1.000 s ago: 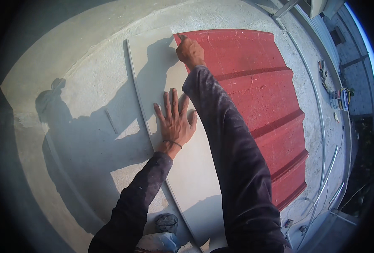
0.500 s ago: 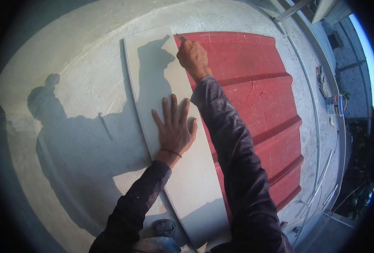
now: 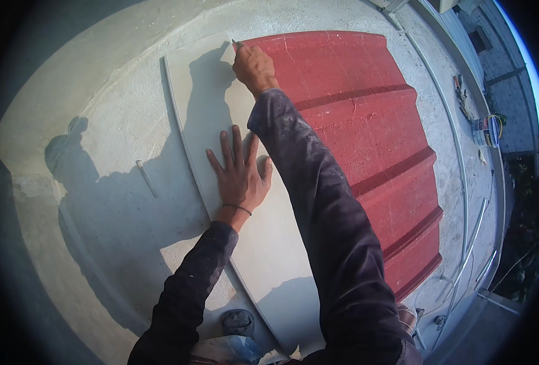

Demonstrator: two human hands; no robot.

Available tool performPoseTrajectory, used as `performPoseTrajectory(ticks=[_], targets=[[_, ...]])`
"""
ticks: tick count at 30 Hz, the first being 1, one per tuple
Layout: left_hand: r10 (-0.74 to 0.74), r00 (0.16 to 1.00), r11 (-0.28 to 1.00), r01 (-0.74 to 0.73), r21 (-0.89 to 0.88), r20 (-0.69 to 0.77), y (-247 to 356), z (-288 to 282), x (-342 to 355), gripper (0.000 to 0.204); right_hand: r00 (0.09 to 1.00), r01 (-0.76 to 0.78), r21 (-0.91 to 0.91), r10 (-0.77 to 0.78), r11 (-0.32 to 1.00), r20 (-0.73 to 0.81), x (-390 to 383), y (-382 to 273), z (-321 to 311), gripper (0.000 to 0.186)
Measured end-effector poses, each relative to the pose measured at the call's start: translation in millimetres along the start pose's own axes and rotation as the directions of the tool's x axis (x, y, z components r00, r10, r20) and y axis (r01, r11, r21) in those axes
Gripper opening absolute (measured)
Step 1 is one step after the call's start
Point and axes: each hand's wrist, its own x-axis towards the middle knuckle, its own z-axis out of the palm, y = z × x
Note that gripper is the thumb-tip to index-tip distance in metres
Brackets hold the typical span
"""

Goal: The person measures a red corrugated panel and a long beige board using a measuring tape and a pencil, drawing a line across the board.

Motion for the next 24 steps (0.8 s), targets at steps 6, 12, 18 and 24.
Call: performPoseTrajectory(ticks=[6,12,18,24], targets=[[-0.034,0.999,0.999,0.034,0.029,0.015,-13.7,-0.5,-7.6,0.063,0.992,0.051,0.066,-0.058,0.997,0.109,-70.2,13.0,8.8,0.026],[-0.014,1.0,0.999,0.013,0.031,0.014,-4.4,-0.1,-3.1,0.064,0.995,0.1,-0.03,-0.1,0.995,-0.019,-78.8,2.9,-21.2,0.022],[-0.004,1.0,0.996,0.002,0.087,0.028,-8.8,5.6,-6.7,0.064,0.996,0.076,0.022,-0.077,0.997,0.052,-122.8,3.6,-9.1,0.018],[0.022,1.0,0.988,-0.022,0.152,0.0,2.2,9.3,-4.3,0.063,0.999,0.03,0.026,-0.029,0.999,-0.036,-59.6,9.1,-3.7,0.019]])
